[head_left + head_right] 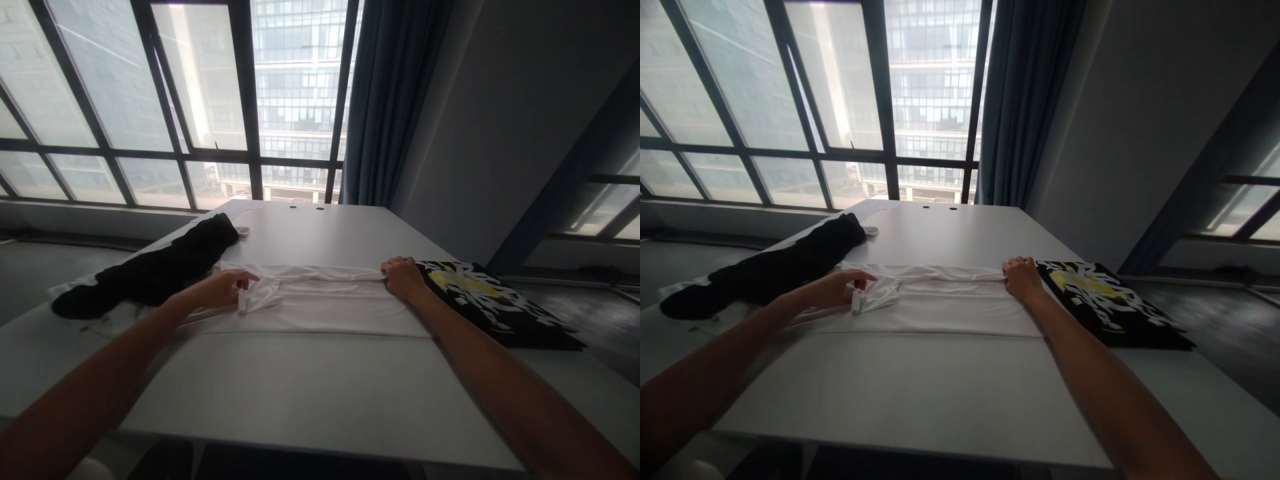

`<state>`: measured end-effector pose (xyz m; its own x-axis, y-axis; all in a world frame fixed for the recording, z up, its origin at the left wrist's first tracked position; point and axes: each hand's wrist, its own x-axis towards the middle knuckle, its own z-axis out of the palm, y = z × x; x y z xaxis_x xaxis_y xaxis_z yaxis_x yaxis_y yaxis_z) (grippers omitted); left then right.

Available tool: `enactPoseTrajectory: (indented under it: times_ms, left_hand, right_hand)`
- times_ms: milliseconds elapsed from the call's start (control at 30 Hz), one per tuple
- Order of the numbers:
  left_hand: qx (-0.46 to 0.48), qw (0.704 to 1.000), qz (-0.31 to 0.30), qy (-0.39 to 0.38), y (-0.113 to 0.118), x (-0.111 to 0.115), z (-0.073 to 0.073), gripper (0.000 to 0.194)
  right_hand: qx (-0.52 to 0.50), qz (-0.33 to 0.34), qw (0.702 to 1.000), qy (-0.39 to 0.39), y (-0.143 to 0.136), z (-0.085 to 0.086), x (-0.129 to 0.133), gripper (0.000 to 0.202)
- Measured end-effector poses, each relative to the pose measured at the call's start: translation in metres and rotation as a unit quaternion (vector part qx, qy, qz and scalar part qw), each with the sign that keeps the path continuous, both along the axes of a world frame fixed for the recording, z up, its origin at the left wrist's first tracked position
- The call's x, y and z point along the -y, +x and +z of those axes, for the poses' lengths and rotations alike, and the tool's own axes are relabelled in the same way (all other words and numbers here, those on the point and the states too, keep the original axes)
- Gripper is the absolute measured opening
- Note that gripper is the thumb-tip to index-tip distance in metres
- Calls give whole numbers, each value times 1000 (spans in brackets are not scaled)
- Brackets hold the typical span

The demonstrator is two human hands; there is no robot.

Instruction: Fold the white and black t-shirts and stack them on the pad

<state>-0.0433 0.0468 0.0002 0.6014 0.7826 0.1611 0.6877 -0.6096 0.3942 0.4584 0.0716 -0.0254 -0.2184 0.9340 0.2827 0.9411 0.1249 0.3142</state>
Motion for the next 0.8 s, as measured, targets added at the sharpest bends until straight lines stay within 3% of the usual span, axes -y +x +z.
enactPoseTrajectory:
  times_ms: [133,233,367,500,633,800]
  left_hand:
    - [16,998,-57,-9,1,0,7,31]
    - [80,995,-58,-33,-7,0,15,37]
    - [183,981,0,-68,-17,-2,18,58]
    - [257,958,110,-66,-16,-3,14,73]
    - [325,925,194,-32,-13,-2,11,66]
    - [344,916,197,-60,-14,3,15,58]
  right_hand:
    - [-24,-3,1000,11,9,-3,4,27]
    - [-34,6,999,32,16,-2,4,27]
    - [-37,6,996,79,21,0,3,24]
    - [-51,-2,996,76,23,0,3,22]
    - [-64,6,997,48,28,3,4,22]
    - [-77,38,996,-10,40,9,7,24]
